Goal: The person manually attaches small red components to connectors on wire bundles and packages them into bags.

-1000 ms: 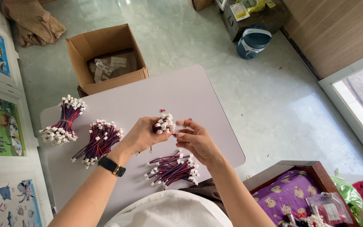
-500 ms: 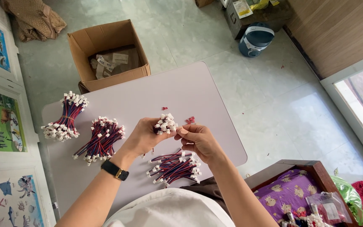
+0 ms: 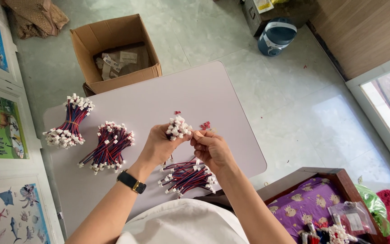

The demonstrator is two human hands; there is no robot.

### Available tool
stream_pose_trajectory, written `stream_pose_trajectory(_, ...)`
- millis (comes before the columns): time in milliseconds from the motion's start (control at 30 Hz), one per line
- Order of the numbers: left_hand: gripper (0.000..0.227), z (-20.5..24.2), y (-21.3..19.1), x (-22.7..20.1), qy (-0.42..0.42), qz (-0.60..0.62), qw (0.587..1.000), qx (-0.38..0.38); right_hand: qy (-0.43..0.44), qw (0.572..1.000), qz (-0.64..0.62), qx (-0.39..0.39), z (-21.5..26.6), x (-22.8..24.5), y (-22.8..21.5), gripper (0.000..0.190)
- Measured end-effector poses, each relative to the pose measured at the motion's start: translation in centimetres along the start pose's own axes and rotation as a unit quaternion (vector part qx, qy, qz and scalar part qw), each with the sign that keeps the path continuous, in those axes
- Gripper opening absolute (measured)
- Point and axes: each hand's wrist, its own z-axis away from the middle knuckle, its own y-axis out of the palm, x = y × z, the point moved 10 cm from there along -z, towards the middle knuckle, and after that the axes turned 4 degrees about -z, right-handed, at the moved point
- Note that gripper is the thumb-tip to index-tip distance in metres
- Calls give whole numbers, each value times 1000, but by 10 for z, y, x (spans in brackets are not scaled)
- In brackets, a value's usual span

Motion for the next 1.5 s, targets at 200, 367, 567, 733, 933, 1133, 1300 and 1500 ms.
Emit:
stream_pose_trajectory(200, 14, 1, -2, 13, -63, -38, 997, 29, 3, 993, 101, 68, 14, 31, 24, 19)
stream_pose_trajectory(367, 16, 13, -3, -25, 113, -63, 991, -14, -19, 981, 191, 20, 19, 39, 26, 22)
stream_pose_trajectory(567, 15, 17, -7, -39, 111, -178, 977, -37, -20, 986, 166, -10, 15, 30, 20, 21)
stream_pose_trajectory(733, 19, 21, 0, -51, 149, -176, 972, -33, -47, 985, 165, -9, 16, 36, 19, 20)
stream_pose_trajectory(933, 11, 21, -3, -48, 124, -137, 981, -53, -16, 996, 90, 2, 15, 21, 21, 14)
stream_pose_trajectory(1133, 13, 13, -9, -28, 82, -107, 990, -42, -3, 999, -21, 47, 12, 13, 28, 11)
stream_pose_trajectory(1300, 19, 6, -4, -21, 101, -173, 979, 50, -9, 980, 197, 3, 21, 22, 25, 23)
stream_pose_trajectory(1500, 39, -57, -82, 72, -104, -223, 968, -49, -73, 681, 727, -42, 29, 7, 0, 29)
